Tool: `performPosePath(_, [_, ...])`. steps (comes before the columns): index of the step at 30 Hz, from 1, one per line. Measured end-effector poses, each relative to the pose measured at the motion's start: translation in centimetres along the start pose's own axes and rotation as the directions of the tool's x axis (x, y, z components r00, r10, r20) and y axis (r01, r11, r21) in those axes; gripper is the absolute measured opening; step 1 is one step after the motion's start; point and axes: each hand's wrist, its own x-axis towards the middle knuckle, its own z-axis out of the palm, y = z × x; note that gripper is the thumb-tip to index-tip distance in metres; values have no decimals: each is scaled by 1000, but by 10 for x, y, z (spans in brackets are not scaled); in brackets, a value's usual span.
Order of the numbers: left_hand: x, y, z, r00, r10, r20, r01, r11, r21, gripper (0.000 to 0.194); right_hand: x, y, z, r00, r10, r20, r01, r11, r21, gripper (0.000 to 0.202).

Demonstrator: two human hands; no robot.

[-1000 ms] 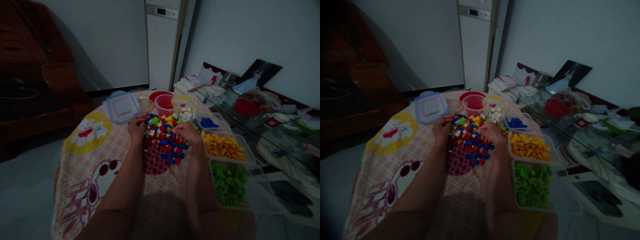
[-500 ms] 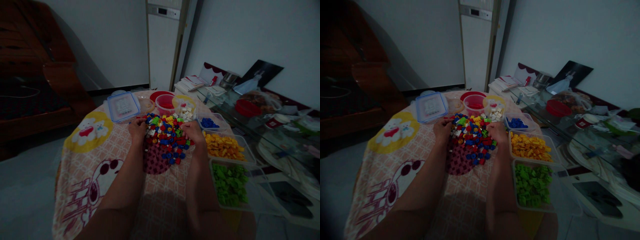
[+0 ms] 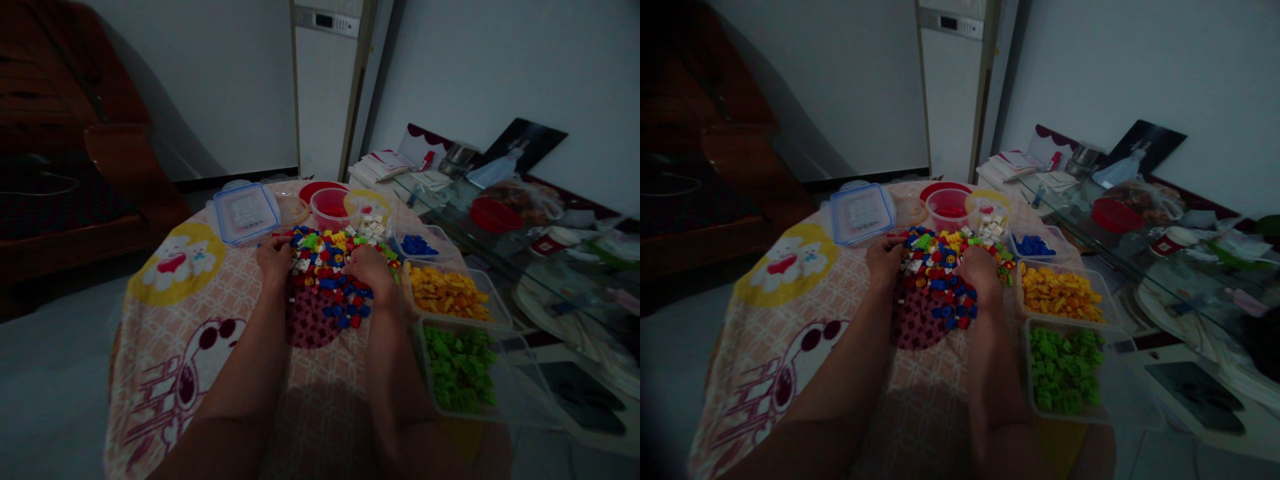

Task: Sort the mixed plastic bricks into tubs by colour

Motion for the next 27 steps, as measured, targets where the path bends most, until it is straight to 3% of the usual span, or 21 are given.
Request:
performPosePath(6, [1,-4,3,1000,9,-13,-9,1000,-25,32,3,4,4,1000,-26,-4,26,1000,15,11])
performPosePath(10, [2,-4,3,1000,7,-16,-7,1000,-24,32,4,16,6,999,9,-35,1,961,278,12])
performPosePath(14, [3,-5,3,1000,6,-13,-7,1000,-19,32,11,34,12,977,144,-158,-31,827,561,12])
performPosePath(17, [3,-7,4,1000,13,-21,-13,1000,-20,32,19,51,17,885,331,-327,-16,723,690,18])
performPosePath(19, [3,-8,4,1000,24,-19,-25,999,-29,32,23,62,19,746,503,-437,3,653,757,27])
performPosePath(21, [2,-8,4,999,31,-17,-32,999,-36,32,25,73,21,607,638,-473,8,590,807,37])
performPosePath(23, [2,-7,4,999,25,-22,-26,999,-35,32,25,82,22,511,710,-484,15,556,831,45])
performPosePath(25, [1,-6,3,1000,13,-22,-14,999,-30,31,25,85,22,479,722,-499,30,555,832,49])
performPosePath(27, [1,-4,3,1000,8,-19,-8,1000,-21,31,25,82,22,523,690,-500,47,563,825,47])
